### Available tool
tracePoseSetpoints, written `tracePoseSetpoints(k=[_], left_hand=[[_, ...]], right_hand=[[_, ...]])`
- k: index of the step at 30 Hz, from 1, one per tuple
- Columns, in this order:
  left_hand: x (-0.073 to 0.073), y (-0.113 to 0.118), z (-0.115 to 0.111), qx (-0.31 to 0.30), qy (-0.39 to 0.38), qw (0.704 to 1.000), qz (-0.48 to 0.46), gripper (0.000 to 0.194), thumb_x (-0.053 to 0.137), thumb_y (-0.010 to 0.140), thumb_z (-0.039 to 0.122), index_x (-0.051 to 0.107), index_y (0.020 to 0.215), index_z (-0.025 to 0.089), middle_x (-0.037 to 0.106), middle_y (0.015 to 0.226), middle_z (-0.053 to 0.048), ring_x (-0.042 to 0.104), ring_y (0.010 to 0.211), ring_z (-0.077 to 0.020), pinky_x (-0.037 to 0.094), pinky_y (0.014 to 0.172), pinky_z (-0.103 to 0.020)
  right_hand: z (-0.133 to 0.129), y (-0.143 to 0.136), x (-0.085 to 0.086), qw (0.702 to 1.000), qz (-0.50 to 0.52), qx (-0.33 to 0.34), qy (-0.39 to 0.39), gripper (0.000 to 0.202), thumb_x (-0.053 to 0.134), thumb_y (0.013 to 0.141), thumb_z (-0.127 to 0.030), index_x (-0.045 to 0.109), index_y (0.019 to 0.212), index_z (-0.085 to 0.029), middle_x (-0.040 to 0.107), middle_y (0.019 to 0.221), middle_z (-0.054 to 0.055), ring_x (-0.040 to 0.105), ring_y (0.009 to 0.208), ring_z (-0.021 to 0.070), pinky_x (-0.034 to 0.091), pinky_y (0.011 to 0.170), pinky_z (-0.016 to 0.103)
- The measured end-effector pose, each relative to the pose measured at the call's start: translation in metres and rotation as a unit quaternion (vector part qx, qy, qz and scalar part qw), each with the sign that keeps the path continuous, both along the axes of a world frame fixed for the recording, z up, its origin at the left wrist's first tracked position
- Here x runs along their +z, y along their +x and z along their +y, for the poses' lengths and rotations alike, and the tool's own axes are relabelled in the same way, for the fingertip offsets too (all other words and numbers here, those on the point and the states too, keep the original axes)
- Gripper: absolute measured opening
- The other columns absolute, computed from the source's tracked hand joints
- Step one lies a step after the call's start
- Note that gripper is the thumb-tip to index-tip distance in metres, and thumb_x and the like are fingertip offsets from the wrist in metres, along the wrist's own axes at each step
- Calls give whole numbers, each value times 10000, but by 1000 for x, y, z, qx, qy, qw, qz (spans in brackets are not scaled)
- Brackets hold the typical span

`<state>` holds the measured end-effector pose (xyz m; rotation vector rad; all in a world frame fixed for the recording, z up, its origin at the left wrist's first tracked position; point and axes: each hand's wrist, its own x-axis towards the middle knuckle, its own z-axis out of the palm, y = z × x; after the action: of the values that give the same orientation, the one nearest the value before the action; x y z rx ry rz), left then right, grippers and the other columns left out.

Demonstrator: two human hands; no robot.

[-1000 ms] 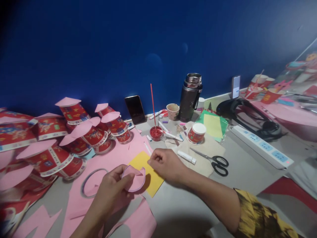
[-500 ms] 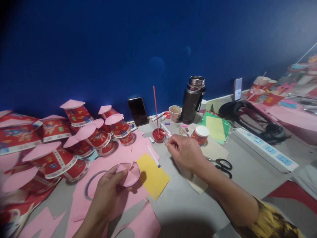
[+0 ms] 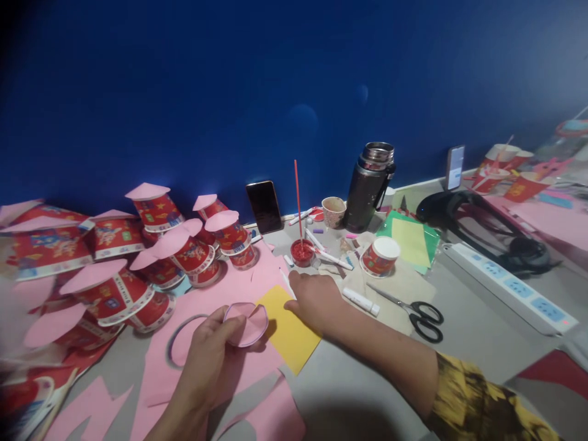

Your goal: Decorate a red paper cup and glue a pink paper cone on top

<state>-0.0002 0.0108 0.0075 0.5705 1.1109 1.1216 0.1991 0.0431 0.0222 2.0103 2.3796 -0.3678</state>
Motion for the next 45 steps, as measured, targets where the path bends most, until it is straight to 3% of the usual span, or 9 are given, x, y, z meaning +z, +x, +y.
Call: tracePoseSetpoints(k=[8, 11, 15, 18, 22, 28, 33, 38, 45], left_hand=[[2, 1, 0, -1, -5, 1000, -5, 230, 834, 668, 220, 719, 846, 133, 765, 847, -81, 744, 744, -258, 548, 510, -280], [2, 2, 0, -10, -7, 1000, 1, 237, 826, 680, 236, 725, 861, 122, 770, 829, -95, 752, 715, -273, 558, 508, -301], [-1, -1, 0, -14, -19, 1000, 17, 263, 836, 686, 254, 726, 882, 117, 781, 873, -110, 765, 725, -288, 603, 540, -342], [-4, -2, 0, -16, -17, 999, 29, 286, 834, 701, 277, 739, 920, 118, 784, 902, -115, 774, 770, -312, 625, 544, -369], [-2, 0, 1, -11, -22, 999, 23, 305, 841, 671, 280, 752, 909, 111, 779, 883, -118, 755, 727, -276, 607, 501, -330], [10, 3, 1, 6, -23, 999, 31, 334, 850, 637, 286, 756, 905, 110, 750, 817, -74, 691, 643, -218, 600, 478, -327], [8, 0, 2, 14, -23, 999, 33, 329, 866, 634, 285, 739, 888, 120, 752, 826, -70, 678, 626, -218, 607, 480, -354], [1, -3, 3, 35, -3, 999, 23, 298, 857, 682, 286, 735, 905, 130, 773, 903, -92, 719, 715, -255, 584, 481, -326], [4, 0, 2, 57, 0, 998, 19, 242, 867, 664, 259, 700, 803, 154, 722, 746, -17, 715, 704, -221, 616, 541, -312]], right_hand=[[-3, 9, -5, 989, 146, 19, 31, 388, 537, 955, -220, 623, 1333, -238, 801, 1072, 70, 732, 916, 247, 453, 768, 320], [-7, 29, 13, 929, 366, 39, 40, 324, 553, 902, -198, 720, 1179, -214, 775, 1058, 63, 689, 865, 193, 491, 785, 302], [-13, 62, 46, 820, 562, 111, 11, 637, 741, 790, -283, 598, 1411, -267, 697, 1175, 69, 670, 942, 213, 546, 783, 327], [-14, 70, 58, 785, 612, 53, 87, 568, 808, 772, -266, 656, 1319, -265, 700, 1039, 48, 672, 908, 205, 555, 762, 321], [-3, 64, 45, 749, 635, -98, 160, 194, 758, 880, -342, 741, 1020, -209, 636, 725, -6, 568, 611, 123, 459, 553, 248], [11, 63, 13, 675, 719, -145, 80, 378, 777, 861, -536, 729, 933, -168, 579, 618, -31, 447, 492, 78, 312, 458, 212], [4, 56, 6, 766, 620, -129, 112, 291, 702, 932, -466, 750, 957, -180, 661, 693, 0, 505, 533, 107, 379, 497, 233], [-11, 31, -12, 918, 338, 136, 154, 265, 586, 1010, -242, 720, 1237, -215, 731, 1158, 108, 673, 1039, 227, 541, 888, 340], [-9, 19, -25, 965, 89, 229, 89, 532, 608, 910, -70, 553, 1421, -204, 654, 1254, 125, 588, 1103, 264, 515, 895, 357]])
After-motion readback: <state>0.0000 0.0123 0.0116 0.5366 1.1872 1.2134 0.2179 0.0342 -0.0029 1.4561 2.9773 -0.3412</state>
